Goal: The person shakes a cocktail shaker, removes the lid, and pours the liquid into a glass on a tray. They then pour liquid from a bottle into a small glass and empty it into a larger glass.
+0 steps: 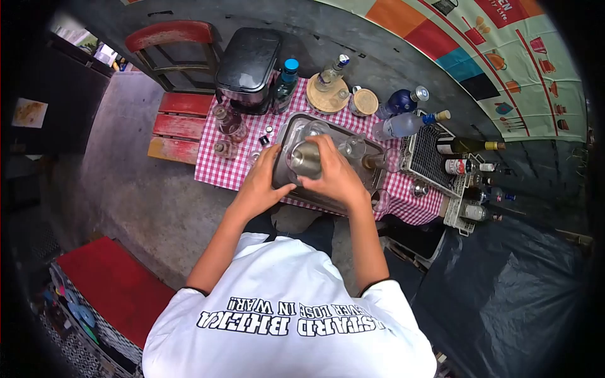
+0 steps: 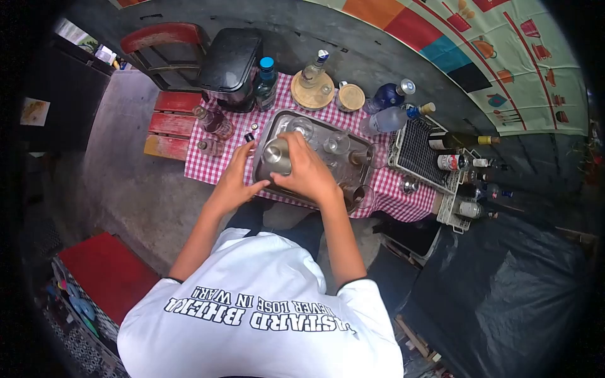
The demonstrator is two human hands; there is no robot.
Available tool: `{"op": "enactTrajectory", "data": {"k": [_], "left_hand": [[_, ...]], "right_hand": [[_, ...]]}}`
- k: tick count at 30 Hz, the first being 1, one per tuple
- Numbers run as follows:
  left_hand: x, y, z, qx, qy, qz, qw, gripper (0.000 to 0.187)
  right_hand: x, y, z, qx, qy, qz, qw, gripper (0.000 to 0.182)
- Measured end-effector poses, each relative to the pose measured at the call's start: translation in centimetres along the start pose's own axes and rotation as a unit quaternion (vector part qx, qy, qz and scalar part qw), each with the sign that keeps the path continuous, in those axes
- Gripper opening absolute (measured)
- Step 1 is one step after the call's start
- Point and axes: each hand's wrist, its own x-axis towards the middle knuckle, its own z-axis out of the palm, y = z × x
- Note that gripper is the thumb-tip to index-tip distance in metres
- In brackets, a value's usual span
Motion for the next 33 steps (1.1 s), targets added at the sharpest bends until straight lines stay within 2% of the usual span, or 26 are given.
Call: {"op": "enactTrajectory", "data": {"k": [5,7,10,13,14,19,28,30,33], "left_hand": [[-3.7,-5.9,-3.2,-0.003,-0.019,-0.039,0.999,0.067],[-4.7,-8.4,-4.0,-0.002,-0.032,-0.127,0.991,0.062],[-5.3,-14.2,-3.9,0.018,-0.024,-0.171,0.985,0.061],[-5.2,-19.2,-3.7,0.071,-0.023,-0.196,0.978,0.063],[-5.0,-21.0,-3.4,0.074,-0.017,-0.208,0.975,0.065],[-3.9,-23.4,-4.2,0.137,-0.024,-0.226,0.964,0.066],[-3.1,-25.3,-5.9,0.062,-0.008,-0.221,0.973,0.063],[-3.1,-25.9,-6.3,0.05,0.002,-0.221,0.974,0.062],[-2.6,-26.2,-7.0,0.006,0.019,-0.22,0.975,0.061]], "right_hand": [[3.9,3.9,4.3,-0.095,-0.04,0.034,0.994,0.078],[4.6,5.4,5.5,-0.121,-0.059,0.031,0.99,0.078],[5.6,6.7,6.7,-0.159,-0.136,0.11,0.972,0.078],[6.1,10.4,9.4,-0.189,-0.14,0.088,0.968,0.08],[6.7,10.6,9.8,-0.193,-0.17,0.105,0.961,0.084],[7.4,10.7,10.8,-0.223,-0.208,0.135,0.943,0.086],[7.4,11.6,11.6,-0.235,-0.198,0.188,0.933,0.089],[7.7,11.6,11.6,-0.244,-0.225,0.176,0.927,0.09],[7.2,11.3,11.3,-0.246,-0.202,0.163,0.934,0.091]]}}
